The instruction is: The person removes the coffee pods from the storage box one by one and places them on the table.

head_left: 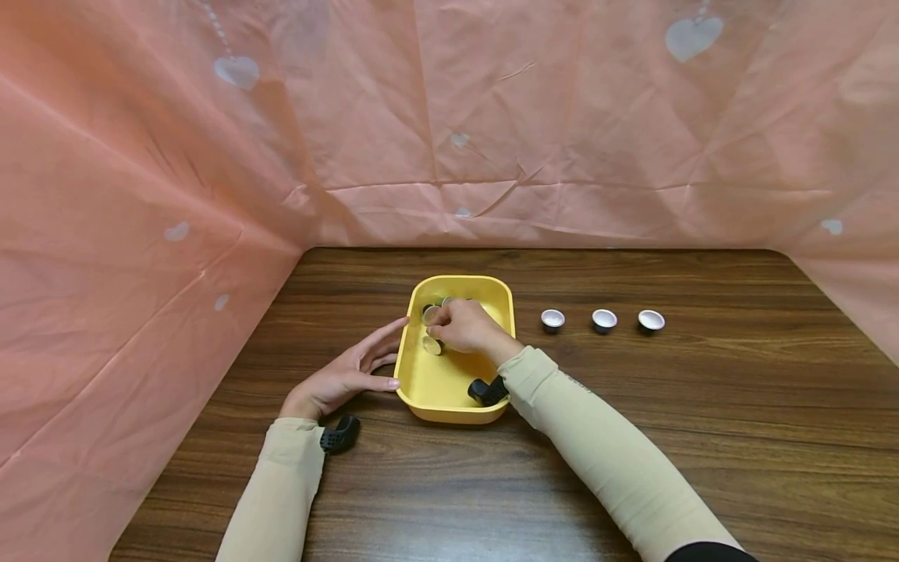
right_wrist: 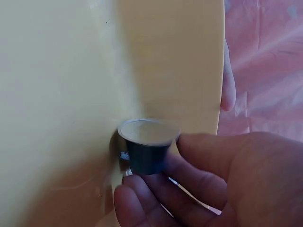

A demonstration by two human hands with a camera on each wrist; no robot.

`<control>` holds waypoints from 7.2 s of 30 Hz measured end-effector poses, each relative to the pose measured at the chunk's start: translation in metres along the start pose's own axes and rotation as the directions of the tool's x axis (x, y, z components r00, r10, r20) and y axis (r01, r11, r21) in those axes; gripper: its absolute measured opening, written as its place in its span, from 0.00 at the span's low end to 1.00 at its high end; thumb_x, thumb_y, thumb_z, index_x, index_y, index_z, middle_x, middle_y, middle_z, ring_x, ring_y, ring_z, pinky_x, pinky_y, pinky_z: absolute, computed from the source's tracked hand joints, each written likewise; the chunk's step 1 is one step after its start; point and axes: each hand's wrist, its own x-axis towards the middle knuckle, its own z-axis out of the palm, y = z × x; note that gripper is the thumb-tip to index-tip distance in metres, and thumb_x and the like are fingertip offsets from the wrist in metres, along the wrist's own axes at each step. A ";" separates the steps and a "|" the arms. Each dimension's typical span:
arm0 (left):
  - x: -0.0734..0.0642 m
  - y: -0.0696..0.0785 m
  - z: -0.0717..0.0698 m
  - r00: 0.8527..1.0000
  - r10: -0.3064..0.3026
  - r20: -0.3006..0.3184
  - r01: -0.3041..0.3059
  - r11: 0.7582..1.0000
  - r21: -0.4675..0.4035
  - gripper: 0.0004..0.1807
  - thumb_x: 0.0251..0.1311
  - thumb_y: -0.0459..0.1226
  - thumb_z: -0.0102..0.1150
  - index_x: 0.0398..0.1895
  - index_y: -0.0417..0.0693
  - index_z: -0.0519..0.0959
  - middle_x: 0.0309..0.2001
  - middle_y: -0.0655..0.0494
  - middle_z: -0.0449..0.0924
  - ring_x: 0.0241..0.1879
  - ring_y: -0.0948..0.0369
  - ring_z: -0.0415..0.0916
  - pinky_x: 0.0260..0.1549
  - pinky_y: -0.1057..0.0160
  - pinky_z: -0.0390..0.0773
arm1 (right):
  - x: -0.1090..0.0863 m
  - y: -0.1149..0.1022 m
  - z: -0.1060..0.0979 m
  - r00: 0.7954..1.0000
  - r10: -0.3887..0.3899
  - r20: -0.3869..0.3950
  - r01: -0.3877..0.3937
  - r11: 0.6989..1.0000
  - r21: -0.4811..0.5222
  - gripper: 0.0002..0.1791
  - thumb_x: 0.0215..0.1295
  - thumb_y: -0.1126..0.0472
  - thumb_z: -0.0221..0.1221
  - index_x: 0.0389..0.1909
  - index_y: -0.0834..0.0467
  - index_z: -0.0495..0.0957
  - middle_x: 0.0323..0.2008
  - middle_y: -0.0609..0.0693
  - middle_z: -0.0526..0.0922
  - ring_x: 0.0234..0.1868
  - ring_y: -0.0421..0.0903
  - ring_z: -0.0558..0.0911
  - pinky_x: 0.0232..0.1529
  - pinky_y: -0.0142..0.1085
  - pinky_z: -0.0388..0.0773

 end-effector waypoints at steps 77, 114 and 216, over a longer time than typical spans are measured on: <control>0.000 -0.002 -0.002 1.000 0.004 0.009 -0.004 1.000 0.010 0.58 0.66 0.32 0.72 0.90 0.59 0.45 0.87 0.42 0.49 0.86 0.40 0.46 0.65 0.67 0.77 | 0.006 0.002 0.009 0.983 -0.161 0.084 0.161 0.987 0.011 0.16 0.54 0.63 0.81 0.42 0.56 0.90 0.39 0.48 0.91 0.46 0.44 0.83 0.52 0.36 0.81; -0.001 -0.002 -0.002 1.000 -0.008 -0.005 0.009 1.000 0.029 0.57 0.66 0.32 0.73 0.90 0.60 0.47 0.87 0.43 0.50 0.86 0.42 0.46 0.65 0.67 0.77 | -0.005 -0.006 -0.007 0.994 -0.050 -0.092 0.087 0.882 0.462 0.12 0.58 0.61 0.79 0.43 0.54 0.90 0.40 0.47 0.91 0.40 0.41 0.85 0.42 0.32 0.77; -0.003 -0.002 -0.003 1.000 0.003 -0.008 -0.003 0.999 0.036 0.57 0.66 0.30 0.71 0.90 0.58 0.46 0.87 0.41 0.51 0.85 0.39 0.50 0.64 0.66 0.78 | -0.123 0.141 -0.057 0.951 0.120 -0.286 0.065 0.823 0.564 0.28 0.60 0.67 0.77 0.59 0.70 0.79 0.40 0.39 0.87 0.41 0.31 0.86 0.44 0.25 0.83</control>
